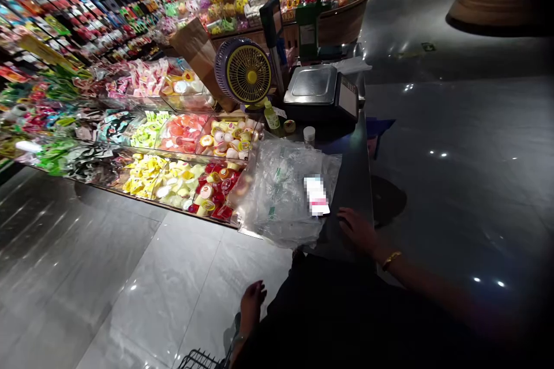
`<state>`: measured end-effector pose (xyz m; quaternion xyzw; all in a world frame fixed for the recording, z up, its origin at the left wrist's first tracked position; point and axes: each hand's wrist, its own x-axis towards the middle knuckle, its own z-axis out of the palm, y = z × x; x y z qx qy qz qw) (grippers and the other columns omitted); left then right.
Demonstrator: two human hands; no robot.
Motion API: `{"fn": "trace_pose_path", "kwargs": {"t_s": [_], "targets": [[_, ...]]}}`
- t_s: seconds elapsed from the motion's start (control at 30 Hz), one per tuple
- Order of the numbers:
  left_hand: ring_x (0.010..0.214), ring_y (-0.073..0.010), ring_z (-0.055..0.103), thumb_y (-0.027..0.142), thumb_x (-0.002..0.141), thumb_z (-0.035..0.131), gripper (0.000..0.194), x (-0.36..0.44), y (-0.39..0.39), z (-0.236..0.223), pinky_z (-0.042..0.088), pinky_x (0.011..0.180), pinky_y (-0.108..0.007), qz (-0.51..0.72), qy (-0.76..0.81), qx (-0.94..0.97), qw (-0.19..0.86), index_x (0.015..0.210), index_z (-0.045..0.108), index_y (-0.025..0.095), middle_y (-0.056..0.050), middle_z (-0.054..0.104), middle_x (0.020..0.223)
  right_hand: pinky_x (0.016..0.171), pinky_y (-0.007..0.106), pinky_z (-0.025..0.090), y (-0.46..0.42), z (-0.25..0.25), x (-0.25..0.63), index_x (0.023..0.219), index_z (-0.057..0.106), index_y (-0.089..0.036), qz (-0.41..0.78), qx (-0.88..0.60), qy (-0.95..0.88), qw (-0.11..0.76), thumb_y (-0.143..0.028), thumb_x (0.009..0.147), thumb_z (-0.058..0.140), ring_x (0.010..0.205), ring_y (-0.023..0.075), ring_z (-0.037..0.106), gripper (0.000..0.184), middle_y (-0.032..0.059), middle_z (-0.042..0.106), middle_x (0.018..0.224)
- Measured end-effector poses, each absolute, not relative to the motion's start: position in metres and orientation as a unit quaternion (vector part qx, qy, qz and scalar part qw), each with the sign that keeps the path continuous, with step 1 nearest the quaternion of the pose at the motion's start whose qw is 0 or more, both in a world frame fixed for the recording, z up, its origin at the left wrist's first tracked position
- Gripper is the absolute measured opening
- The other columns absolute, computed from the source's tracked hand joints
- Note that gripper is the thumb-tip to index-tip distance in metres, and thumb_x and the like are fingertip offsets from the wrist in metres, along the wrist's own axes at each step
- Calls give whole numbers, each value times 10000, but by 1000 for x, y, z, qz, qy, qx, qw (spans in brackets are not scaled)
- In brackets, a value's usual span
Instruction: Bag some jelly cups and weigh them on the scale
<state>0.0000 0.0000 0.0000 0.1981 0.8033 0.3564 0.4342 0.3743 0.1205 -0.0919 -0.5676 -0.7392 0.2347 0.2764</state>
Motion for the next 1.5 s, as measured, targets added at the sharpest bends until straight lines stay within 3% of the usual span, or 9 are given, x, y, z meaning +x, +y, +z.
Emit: {"fn": "trace_pose_path", "kwargs": {"t_s": [0.17, 0.37, 0.47, 0.57, 0.7, 1.13, 1.27, 1.37, 1.5], "targets": [[728, -175, 678, 545, 645, 811, 459, -16, 56, 21, 563, 766, -345, 470, 737, 234, 427, 850, 706, 148, -44, 711, 836, 977, 485, 503, 162, -39, 352, 1008, 708, -218, 352, -566, -661, 344, -455, 936, 473, 1035, 276, 656, 341, 121, 717, 1064], [772, -119, 633, 495, 752, 773, 344, 15, 143, 118, 538, 801, -276, 585, 603, 329, 431, 903, 709, 192, 2, 665, 821, 914, 390, 517, 216, 69, 294, 940, 723, -206, 502, -500, -574, 410, -643, 896, 521, 986, 236, 673, 483, 85, 740, 1009], [661, -106, 578, 457, 833, 727, 286, 44, 159, 183, 500, 667, -249, 669, 460, 390, 434, 825, 695, 173, -5, 618, 732, 759, 317, 523, 221, 140, 267, 760, 701, -174, 623, -383, -514, 448, -692, 849, 585, 751, 170, 660, 538, 59, 715, 773], [475, -94, 408, 686, 912, 454, 660, 66, 155, 238, 349, 481, -242, 677, 368, 438, 463, 513, 518, 164, 14, 392, 498, 491, 261, 370, 209, 201, 252, 444, 492, -191, 659, -293, -528, 448, -828, 862, 367, 433, 90, 441, 773, -10, 449, 412], [406, -91, 259, 874, 813, 134, 817, 77, 145, 259, 208, 432, -271, 658, 354, 454, 486, 401, 321, 194, 23, 204, 426, 407, 269, 132, 194, 236, 248, 370, 317, -226, 675, -235, -549, 434, -939, 777, 217, 352, 63, 215, 828, -49, 242, 346], [394, -83, 214, 939, 711, 86, 841, 54, 151, 205, 142, 426, -271, 614, 409, 386, 554, 395, 318, 195, 29, 186, 417, 416, 283, 127, 193, 169, 250, 368, 300, -243, 685, -334, -496, 416, -943, 773, 215, 365, 76, 185, 813, -45, 220, 356], [413, -94, 288, 885, 806, 143, 816, 34, 147, 142, 218, 422, -254, 541, 548, 365, 523, 497, 444, 193, 15, 320, 471, 474, 270, 298, 182, 107, 247, 432, 420, -217, 607, -448, -562, 339, -880, 844, 191, 415, 104, 366, 814, -12, 384, 414], [608, -160, 543, 792, 883, 263, 717, 10, 144, 88, 439, 554, -288, 461, 695, 388, 392, 781, 638, 189, -66, 615, 758, 725, 356, 477, 171, 63, 245, 703, 674, -203, 441, -496, -705, 251, -779, 910, 321, 717, 212, 631, 707, 69, 684, 718], [989, -268, 635, 613, 887, 515, 456, -17, 148, 37, 506, 872, -401, 408, 751, 393, 339, 989, 675, 198, -126, 669, 1093, 1107, 526, 349, 160, 26, 239, 1185, 697, -202, 279, -467, -822, 168, -575, 973, 458, 1260, 338, 552, 491, 148, 655, 1306]]}}
